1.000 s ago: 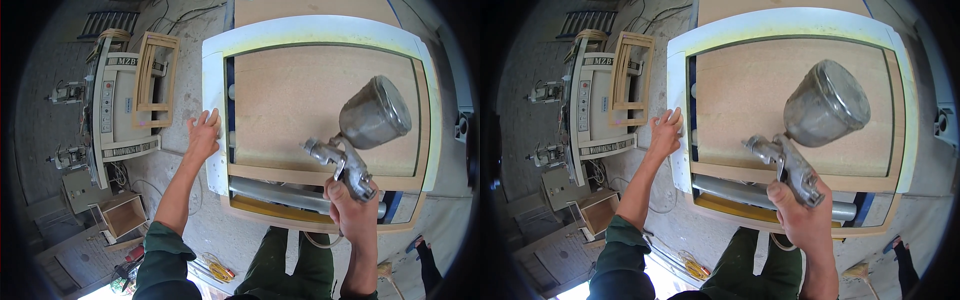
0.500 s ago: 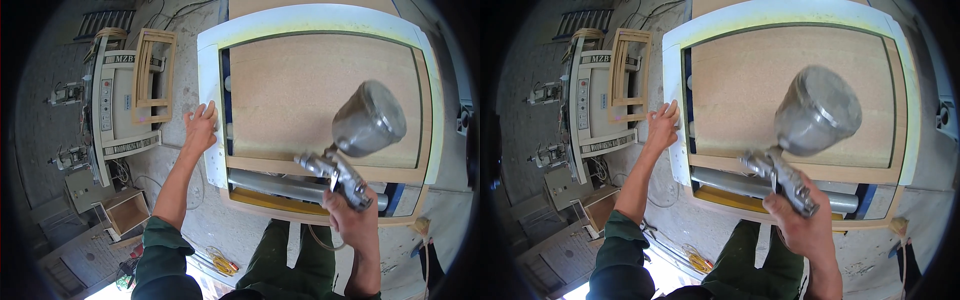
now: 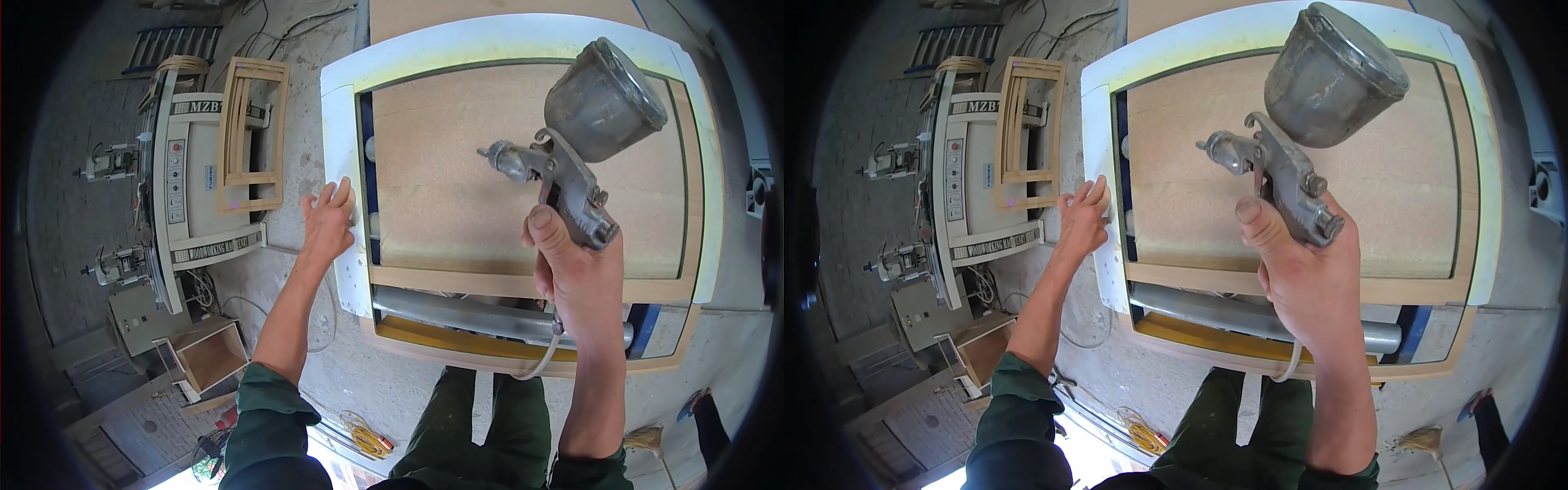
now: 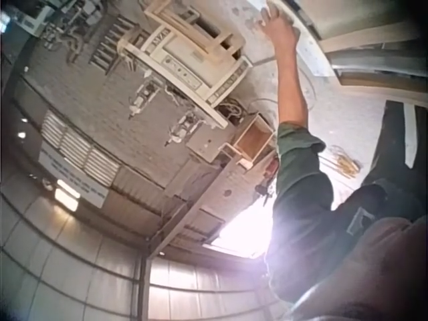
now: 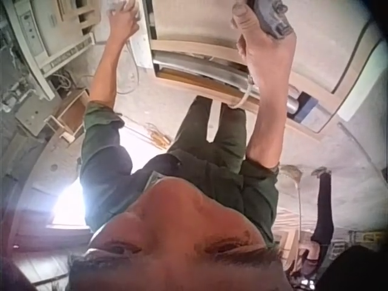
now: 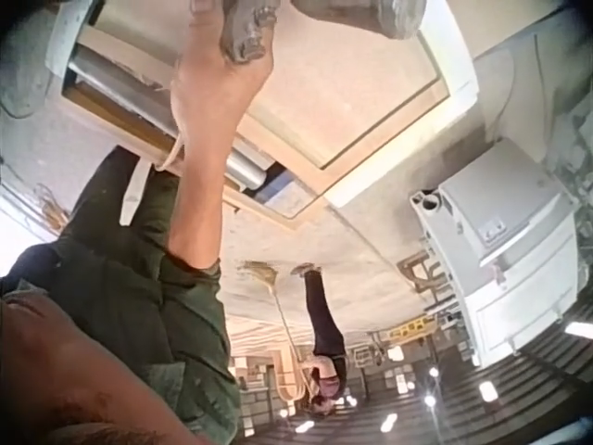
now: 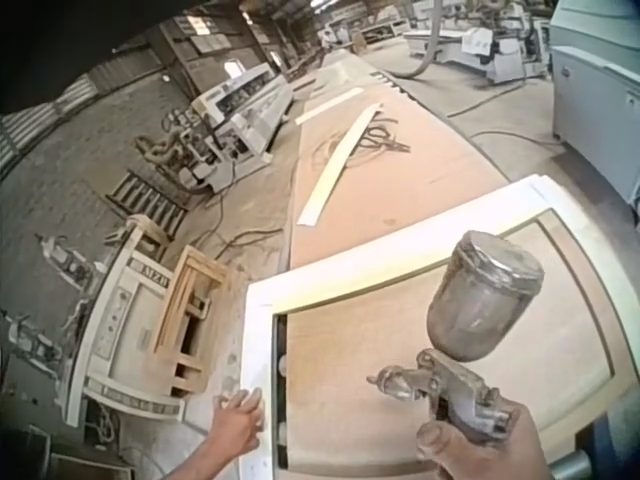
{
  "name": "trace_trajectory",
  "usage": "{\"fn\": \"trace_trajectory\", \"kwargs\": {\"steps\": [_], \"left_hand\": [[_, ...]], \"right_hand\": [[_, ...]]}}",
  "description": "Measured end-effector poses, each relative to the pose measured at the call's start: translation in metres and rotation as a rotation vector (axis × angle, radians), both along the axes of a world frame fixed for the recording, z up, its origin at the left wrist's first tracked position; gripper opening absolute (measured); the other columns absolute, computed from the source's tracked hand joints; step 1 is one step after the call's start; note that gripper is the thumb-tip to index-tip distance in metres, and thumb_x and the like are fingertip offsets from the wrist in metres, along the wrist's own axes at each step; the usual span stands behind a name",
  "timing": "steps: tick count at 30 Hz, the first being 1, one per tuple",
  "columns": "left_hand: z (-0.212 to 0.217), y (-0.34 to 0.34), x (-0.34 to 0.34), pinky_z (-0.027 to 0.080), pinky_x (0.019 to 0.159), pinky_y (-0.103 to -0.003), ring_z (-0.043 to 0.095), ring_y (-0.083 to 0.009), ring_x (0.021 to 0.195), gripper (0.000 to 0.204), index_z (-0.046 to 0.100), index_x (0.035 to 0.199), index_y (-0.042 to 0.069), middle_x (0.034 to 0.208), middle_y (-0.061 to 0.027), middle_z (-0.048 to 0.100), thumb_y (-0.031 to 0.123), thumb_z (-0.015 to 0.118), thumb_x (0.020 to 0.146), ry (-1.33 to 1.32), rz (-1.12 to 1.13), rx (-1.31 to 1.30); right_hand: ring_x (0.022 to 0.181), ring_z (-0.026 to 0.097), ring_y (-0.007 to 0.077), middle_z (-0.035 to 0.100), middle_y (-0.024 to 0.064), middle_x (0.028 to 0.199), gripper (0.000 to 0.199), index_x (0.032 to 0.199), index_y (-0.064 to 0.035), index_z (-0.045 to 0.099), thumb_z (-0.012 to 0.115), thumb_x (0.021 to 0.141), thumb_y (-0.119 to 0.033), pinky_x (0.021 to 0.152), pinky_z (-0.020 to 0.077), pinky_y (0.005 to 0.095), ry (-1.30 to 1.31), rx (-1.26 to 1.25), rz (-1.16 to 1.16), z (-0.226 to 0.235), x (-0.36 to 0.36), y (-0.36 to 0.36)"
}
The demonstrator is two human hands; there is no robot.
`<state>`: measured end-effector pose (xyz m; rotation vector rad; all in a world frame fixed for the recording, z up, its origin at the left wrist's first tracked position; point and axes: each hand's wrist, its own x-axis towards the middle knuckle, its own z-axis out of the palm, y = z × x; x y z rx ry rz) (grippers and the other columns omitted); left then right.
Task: Applying adhesive to wooden panels using a spray gun and attaching white strips/frames as part of furniture assembly.
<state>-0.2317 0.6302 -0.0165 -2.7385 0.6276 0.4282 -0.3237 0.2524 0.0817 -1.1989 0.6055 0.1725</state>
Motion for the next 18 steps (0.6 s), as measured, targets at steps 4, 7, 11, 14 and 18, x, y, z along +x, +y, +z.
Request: {"fn": "trace_trajectory", "kwargs": {"steps": [4, 7, 11, 14, 18], "left_hand": [[0.000, 0.006, 0.000, 0.034, 0.105, -0.054, 0.045, -0.0309, 0.142, 0.071, 0.058, 0.137, 0.004, 0.157, -0.0090, 0.046, -0.007, 0.068, 0.068, -0.007, -0.009, 0.005], [-0.001, 0.007, 0.000, 0.034, 0.105, -0.054, 0.045, -0.0310, 0.142, 0.071, 0.058, 0.137, 0.004, 0.157, -0.0096, 0.045, -0.006, 0.069, 0.068, -0.003, -0.016, 0.015], [-0.002, 0.008, 0.001, 0.034, 0.105, -0.053, 0.044, -0.0311, 0.142, 0.071, 0.057, 0.138, 0.004, 0.157, -0.0098, 0.045, -0.005, 0.069, 0.069, 0.003, -0.021, 0.017], [-0.004, 0.006, 0.002, 0.034, 0.105, -0.053, 0.044, -0.0307, 0.142, 0.071, 0.057, 0.138, 0.004, 0.158, -0.0097, 0.045, -0.005, 0.069, 0.069, 0.007, -0.021, 0.021], [-0.005, 0.010, 0.002, 0.034, 0.105, -0.053, 0.044, -0.0302, 0.142, 0.071, 0.057, 0.138, 0.003, 0.157, -0.0095, 0.045, -0.005, 0.070, 0.068, 0.006, -0.022, -0.002]], "right_hand": [[0.045, 0.047, 0.0048, 0.062, 0.0026, 0.073, 0.036, 0.090, -0.0047, 0.064, 0.076, 0.094, -0.038, 0.038, 0.0338, 0.0206, -0.014, 0.028, 0.028, 0.005, -0.018, 0.004], [0.045, 0.048, 0.0052, 0.062, 0.0024, 0.072, 0.034, 0.090, -0.0036, 0.065, 0.077, 0.094, -0.035, 0.038, 0.0342, 0.0207, -0.023, 0.042, 0.041, 0.003, -0.035, 0.005], [0.047, 0.048, 0.0051, 0.063, 0.0028, 0.073, 0.032, 0.092, -0.0018, 0.066, 0.078, 0.093, -0.032, 0.039, 0.0348, 0.0205, -0.005, 0.073, 0.049, 0.009, -0.055, 0.004], [0.047, 0.049, 0.0051, 0.064, 0.0028, 0.074, 0.030, 0.093, -0.0008, 0.067, 0.078, 0.093, -0.029, 0.040, 0.0353, 0.0207, 0.069, 0.101, 0.093, 0.012, -0.070, 0.002], [0.061, 0.052, 0.0061, 0.062, 0.0005, 0.078, 0.030, 0.111, 0.0010, 0.064, 0.079, 0.091, -0.016, 0.055, 0.0411, 0.0224, 0.154, 0.050, 0.182, 0.020, -0.089, -0.006]]}}
